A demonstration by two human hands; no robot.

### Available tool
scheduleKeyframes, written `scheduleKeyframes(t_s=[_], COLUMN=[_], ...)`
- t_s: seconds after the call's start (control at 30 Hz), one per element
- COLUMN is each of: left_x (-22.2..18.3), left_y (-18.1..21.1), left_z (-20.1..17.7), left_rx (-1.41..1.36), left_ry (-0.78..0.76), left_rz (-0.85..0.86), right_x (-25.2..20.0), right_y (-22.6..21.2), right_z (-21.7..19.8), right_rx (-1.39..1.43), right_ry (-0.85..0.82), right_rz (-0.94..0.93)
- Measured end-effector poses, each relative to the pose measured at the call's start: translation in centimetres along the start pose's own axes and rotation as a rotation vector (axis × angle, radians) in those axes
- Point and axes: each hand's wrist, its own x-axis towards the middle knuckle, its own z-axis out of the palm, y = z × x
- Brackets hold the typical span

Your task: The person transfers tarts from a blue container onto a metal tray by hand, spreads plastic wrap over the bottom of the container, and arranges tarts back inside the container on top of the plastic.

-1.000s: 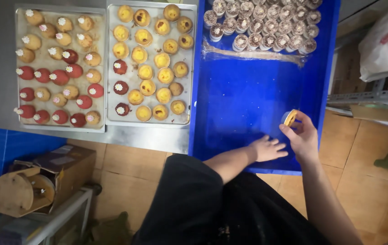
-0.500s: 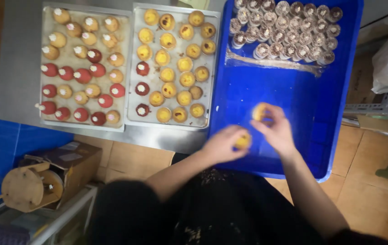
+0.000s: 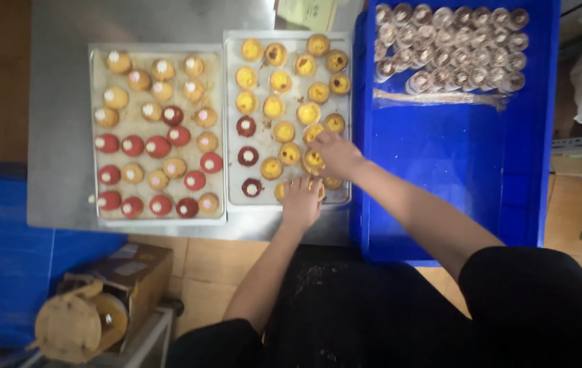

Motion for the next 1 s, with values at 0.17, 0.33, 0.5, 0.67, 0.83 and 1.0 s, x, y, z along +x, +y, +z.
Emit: scheduleKeyframes(t_s=[0.17,0.33,0.5,0.67,0.83,1.0], left_x=[-0.4,1.1,8.5,20.7,27.0,28.9], left_y=[1.4,5.9,12.9,14.2,10.5,9.5], left_z=[-2.8,-7.4,-7.0,1.5,9.2,10.4], left_rx=[-0.106,-0.294,-0.364,-0.027,0.651,0.797], left_ry=[0.086,0.264,0.26,0.101,0.046,-0.107], left_rz=[0.009,0.066,0.189,0.134,0.054,0.01], right_x=[-1.6,-9.4,-17.1,-19.2,-15.4,-13.1], right_y=[0.3,6.9,23.8,38.4,43.3,45.3], right_z=[0.5,2.2,7.1,9.0,8.3,7.7], right_rx=[0.134,0.549,0.575,0.353,0.107,0.006], right_ry=[0.135,0.569,0.753,0.699,0.424,0.238], right_rz=[-0.025,0.051,0.505,0.635,0.686,0.675])
